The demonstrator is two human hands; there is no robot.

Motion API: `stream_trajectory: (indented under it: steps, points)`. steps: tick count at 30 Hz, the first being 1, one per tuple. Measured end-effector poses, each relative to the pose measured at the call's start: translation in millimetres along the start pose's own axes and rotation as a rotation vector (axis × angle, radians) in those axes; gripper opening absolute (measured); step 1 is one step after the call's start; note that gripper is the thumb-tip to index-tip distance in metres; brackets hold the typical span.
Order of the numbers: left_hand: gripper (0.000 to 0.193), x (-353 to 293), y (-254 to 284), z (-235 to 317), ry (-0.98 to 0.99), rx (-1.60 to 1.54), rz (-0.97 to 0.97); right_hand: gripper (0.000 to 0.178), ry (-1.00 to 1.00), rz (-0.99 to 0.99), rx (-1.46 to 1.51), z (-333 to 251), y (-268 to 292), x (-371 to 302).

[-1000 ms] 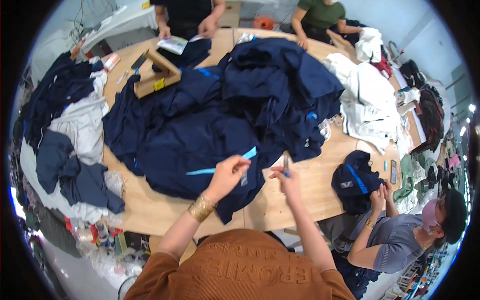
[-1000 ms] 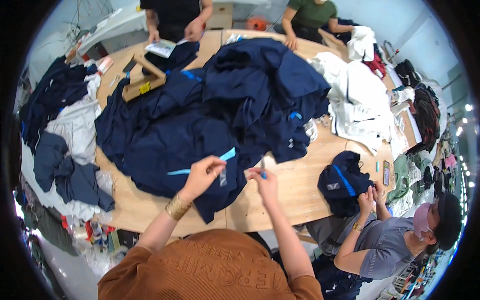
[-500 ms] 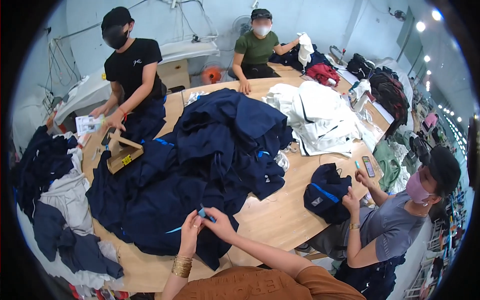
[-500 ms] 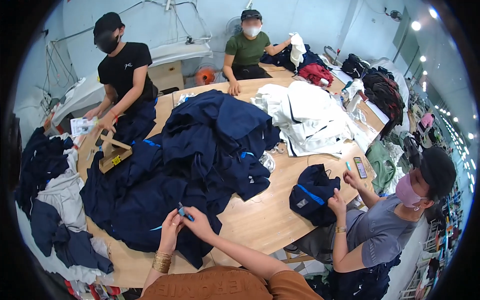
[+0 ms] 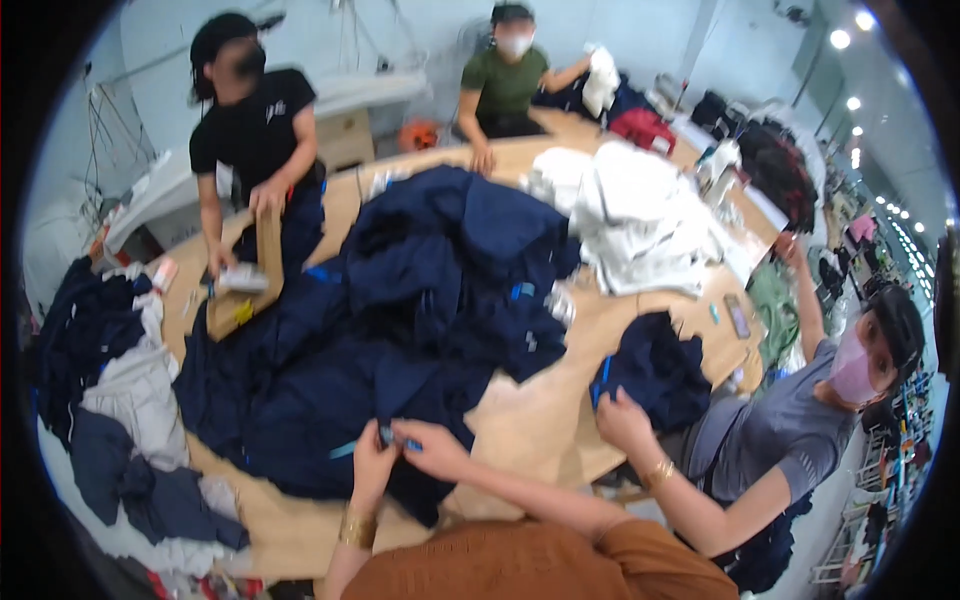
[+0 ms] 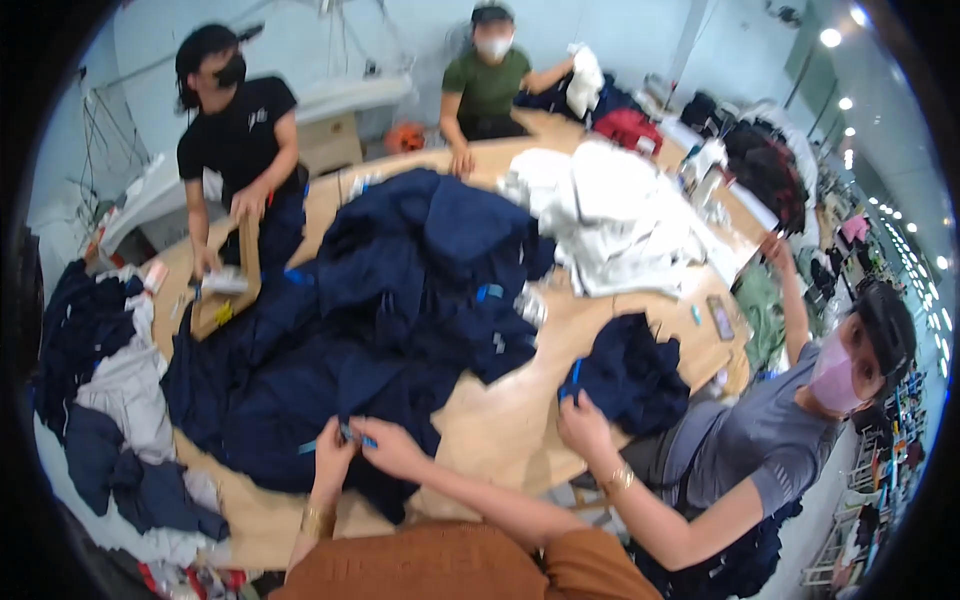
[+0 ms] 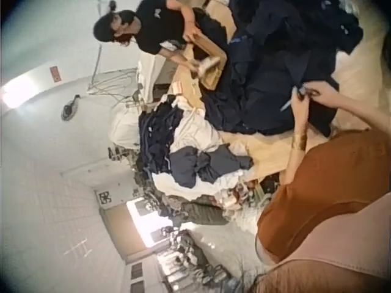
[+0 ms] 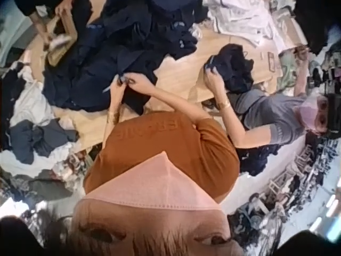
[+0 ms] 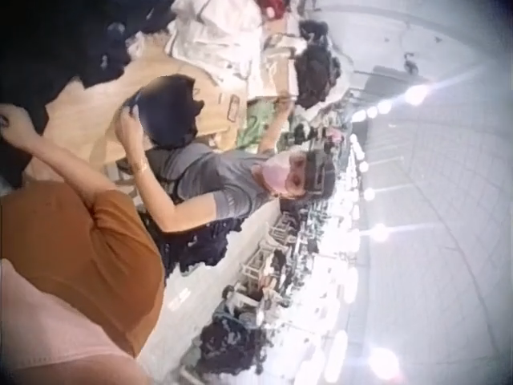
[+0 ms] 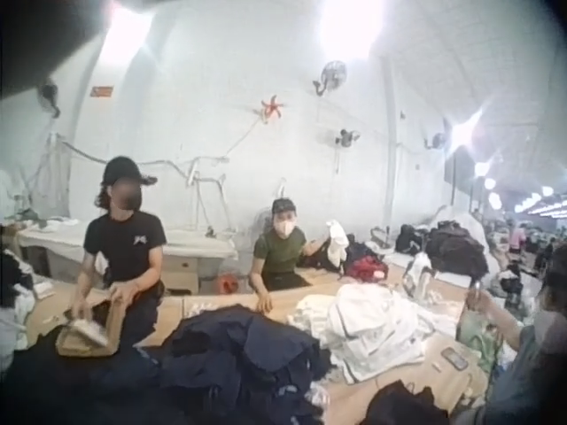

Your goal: Trimming loose threads from blue garments using scissors at a production table.

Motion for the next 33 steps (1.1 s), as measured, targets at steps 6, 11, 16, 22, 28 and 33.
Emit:
stream_trajectory:
  steps: [6, 11, 16, 22, 28, 33]
  points:
    - [0.021, -16, 11, -12, 0.022, 0.248, 0.142, 0.029, 0.015, 0.034, -0.109, -31, 16, -2]
    - [0.019, -30, 6, -8, 0.079, 0.055, 0.014, 0.027, -0.043, -0.011, -0.126, -25, 13, -13]
    - [0.025, -39, -7, 27, 0.217, -0.478, 0.014, 0.028, -0.018, 0.103, 0.072, -55, 42, -10]
    - [0.025, -31, -18, 74, 0.093, -0.744, -0.025, 0.030, -0.227, 0.160, 0.337, -73, 52, -19]
    - [0.025, -32, -12, 73, 0.019, -0.645, 0.019, 0.026, -0.081, 0.239, 0.139, -73, 59, -31]
    - [0.036, -43, 9, 80, -0.034, -0.578, 0.047, 0.020, -0.031, 0.230, 0.086, -81, 49, -29]
Point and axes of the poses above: each hand's wrist, its own x-axis towards the middle knuckle, its own y-axis out of the back of the hand, z = x × y, the point moved 8 cm from there along x, towards the middle knuckle, and after that the axes turned 5 degrees about -z, right-handed, at the moved point
